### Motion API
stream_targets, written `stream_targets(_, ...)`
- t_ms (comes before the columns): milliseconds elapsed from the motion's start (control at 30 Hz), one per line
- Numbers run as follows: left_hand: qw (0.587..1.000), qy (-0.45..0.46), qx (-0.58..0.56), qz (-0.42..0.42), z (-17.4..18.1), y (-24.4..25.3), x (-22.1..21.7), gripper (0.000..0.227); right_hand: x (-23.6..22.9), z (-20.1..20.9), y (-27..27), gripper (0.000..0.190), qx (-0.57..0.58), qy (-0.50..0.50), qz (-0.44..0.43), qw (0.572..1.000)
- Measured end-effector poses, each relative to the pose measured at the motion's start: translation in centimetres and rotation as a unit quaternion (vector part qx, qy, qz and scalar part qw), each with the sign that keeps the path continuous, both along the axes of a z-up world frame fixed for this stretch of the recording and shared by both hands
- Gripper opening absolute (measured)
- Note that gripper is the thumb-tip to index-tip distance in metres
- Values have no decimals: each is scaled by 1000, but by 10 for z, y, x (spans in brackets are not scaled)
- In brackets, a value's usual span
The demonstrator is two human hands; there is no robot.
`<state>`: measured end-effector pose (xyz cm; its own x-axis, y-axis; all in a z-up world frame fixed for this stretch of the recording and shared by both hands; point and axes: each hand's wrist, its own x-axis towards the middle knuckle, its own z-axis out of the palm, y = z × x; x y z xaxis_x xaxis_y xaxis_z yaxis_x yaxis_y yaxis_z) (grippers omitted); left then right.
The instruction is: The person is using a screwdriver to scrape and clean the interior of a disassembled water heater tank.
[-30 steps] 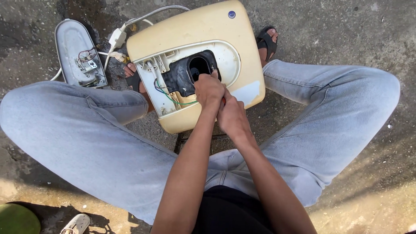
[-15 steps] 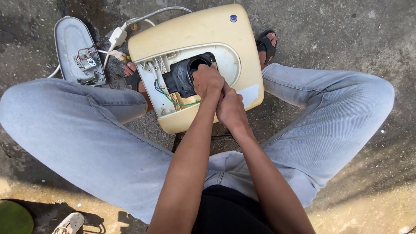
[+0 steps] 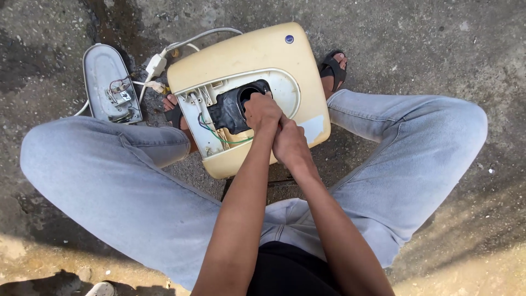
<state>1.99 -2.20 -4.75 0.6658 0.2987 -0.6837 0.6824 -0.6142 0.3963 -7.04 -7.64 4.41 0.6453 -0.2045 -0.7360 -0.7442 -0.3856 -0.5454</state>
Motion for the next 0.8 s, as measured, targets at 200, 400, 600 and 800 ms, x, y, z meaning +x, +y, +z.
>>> stream_targets(200, 999, 21, 20, -15, -9, -6, -20, 40, -20, -13, -8, 54, -8, 20, 14, 1000)
stream_targets(400, 999, 27, 16, -22, 14, -3, -19, 42, -15, 4, -5, 51, 15, -4, 16, 1000)
stream_targets(600, 997, -8, 39, -62, 12, -4, 7, 42, 11, 23, 2, 52, 46, -31, -28, 998)
stream_targets(800, 997, 39, 24, -68, 14, -7, -7, 44, -6, 15, -5, 53, 24, 1, -1, 1000)
